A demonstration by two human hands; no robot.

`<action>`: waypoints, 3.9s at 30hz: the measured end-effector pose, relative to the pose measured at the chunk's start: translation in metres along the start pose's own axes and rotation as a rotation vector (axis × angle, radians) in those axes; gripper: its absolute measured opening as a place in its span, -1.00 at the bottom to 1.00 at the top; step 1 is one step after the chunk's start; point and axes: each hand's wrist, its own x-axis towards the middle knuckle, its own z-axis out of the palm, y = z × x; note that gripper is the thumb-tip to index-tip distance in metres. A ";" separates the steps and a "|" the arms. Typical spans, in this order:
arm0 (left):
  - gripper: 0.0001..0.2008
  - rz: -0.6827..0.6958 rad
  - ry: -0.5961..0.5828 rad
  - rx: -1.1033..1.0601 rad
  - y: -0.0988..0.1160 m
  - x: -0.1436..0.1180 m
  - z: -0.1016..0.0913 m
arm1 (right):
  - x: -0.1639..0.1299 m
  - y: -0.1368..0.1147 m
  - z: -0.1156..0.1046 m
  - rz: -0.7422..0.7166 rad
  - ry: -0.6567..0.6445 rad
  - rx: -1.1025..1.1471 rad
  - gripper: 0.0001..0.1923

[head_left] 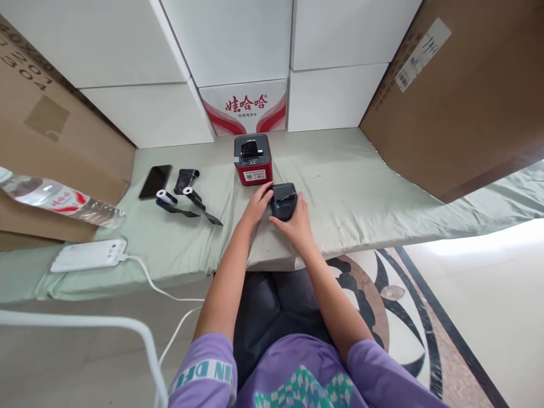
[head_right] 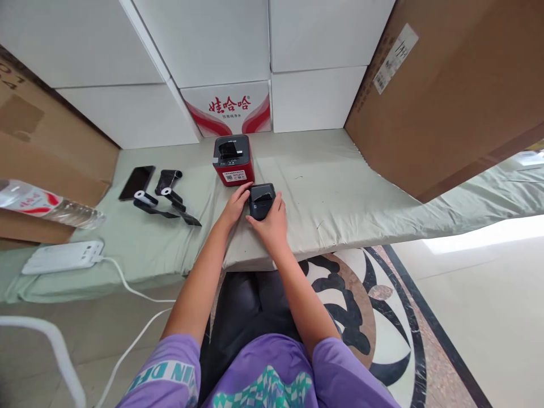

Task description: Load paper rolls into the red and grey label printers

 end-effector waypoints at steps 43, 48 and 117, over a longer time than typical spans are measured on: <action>-0.75 -0.318 0.505 -0.869 0.008 0.090 -0.044 | 0.155 0.002 0.076 -0.440 -0.079 0.135 0.00; -0.78 -0.232 0.494 -0.745 0.036 0.076 -0.042 | 0.136 -0.014 0.054 -0.398 -0.037 0.147 -0.02; -0.43 -0.042 0.325 -0.297 0.008 0.003 -0.055 | 0.152 0.022 0.063 -0.206 -0.153 0.692 -0.25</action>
